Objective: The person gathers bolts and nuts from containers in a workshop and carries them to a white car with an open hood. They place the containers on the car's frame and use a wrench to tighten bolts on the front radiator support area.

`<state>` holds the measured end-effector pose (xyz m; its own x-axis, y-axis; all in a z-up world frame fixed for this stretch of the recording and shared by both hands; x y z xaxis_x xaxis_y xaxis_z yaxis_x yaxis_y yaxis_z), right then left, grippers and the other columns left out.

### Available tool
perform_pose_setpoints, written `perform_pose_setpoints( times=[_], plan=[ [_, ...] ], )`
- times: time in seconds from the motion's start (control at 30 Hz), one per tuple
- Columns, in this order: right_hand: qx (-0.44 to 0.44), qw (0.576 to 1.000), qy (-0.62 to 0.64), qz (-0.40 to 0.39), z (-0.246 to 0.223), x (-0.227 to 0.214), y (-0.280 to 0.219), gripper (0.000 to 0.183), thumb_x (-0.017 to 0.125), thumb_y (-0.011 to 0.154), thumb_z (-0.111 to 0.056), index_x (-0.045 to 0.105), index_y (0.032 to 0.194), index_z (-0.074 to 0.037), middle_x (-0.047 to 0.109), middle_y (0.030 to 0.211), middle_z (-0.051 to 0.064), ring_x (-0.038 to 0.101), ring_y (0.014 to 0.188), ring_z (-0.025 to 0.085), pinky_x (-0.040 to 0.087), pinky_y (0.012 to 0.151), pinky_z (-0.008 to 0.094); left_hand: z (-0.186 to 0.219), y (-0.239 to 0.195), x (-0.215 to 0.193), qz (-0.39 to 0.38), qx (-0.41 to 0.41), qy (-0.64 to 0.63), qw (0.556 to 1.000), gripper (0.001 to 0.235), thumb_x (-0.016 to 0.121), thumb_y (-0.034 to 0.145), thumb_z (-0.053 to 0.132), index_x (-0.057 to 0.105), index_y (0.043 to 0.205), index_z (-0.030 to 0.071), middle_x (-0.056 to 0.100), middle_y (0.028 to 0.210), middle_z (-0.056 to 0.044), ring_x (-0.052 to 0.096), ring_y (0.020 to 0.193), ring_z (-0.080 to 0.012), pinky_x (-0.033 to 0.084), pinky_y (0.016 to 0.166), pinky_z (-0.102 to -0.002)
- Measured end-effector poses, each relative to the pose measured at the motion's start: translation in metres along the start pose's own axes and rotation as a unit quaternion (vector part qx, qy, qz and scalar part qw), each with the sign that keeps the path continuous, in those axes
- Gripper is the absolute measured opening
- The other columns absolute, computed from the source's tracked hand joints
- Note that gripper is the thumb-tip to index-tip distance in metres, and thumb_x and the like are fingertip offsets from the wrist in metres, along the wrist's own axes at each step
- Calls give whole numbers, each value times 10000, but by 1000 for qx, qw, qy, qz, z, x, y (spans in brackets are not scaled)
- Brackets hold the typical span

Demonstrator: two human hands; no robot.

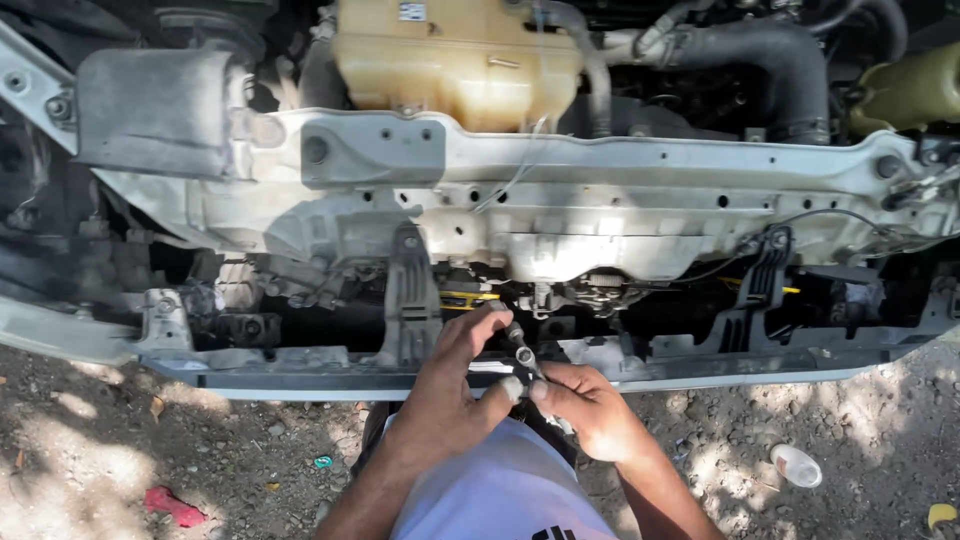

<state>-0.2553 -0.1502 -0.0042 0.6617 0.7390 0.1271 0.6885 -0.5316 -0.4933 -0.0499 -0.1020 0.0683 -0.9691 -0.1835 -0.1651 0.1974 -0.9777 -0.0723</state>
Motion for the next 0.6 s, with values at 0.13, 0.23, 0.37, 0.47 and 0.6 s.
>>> perform_pose_setpoints(
  times=[0.13, 0.23, 0.37, 0.47, 0.6],
  plan=[
    [61, 982, 161, -82, 19, -26, -2, 307, 662, 981, -233, 605, 754, -35, 529, 666, -23, 442, 603, 90, 340, 532, 283, -13, 6, 28, -101, -26, 67, 992, 405, 751, 839, 145, 659, 1222, 48, 657, 1264, -113, 584, 1245, -286, 473, 1042, -408],
    [42, 984, 120, -127, 13, -35, 3, 310, 670, 982, -247, 615, 754, -45, 521, 667, -41, 443, 621, 83, 355, 553, 284, -13, 15, 40, -142, -49, 129, 980, 261, 769, 837, 172, 720, 1073, 71, 694, 1126, -79, 610, 1137, -278, 495, 977, -403],
    [84, 982, 49, -162, 2, -37, 2, 282, 669, 970, -244, 642, 777, -41, 532, 670, -46, 450, 633, 67, 374, 561, 293, -17, 13, 44, -170, -84, 131, 973, 278, 751, 808, 129, 751, 1086, 111, 699, 1039, -58, 613, 1063, -268, 499, 967, -397],
    [4, 984, -122, -133, -35, -45, -2, 346, 680, 1004, -251, 560, 761, -36, 423, 646, -24, 399, 640, 65, 384, 553, 308, 3, 22, 35, -129, -77, 77, 986, 336, 741, 815, 92, 729, 1151, 87, 702, 1138, -55, 616, 1171, -238, 498, 986, -376],
    [-63, 976, -208, -26, -111, -56, 6, 297, 705, 929, -232, 635, 727, -26, 473, 564, 43, 413, 544, 119, 350, 478, 365, 12, 32, 24, -43, -75, -81, 993, 530, 790, 812, 129, 610, 1307, 63, 629, 1268, -77, 608, 1205, -236, 482, 1041, -346]
  ],
)
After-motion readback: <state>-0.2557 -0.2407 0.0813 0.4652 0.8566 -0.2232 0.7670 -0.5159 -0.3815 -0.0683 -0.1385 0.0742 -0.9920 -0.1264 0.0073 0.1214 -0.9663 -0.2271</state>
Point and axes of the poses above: each hand's wrist, its own y-axis towards the middle knuckle, its own x-axis out of the palm, z = x × y, the point moved 4 cm from there along y, towards the middle knuckle
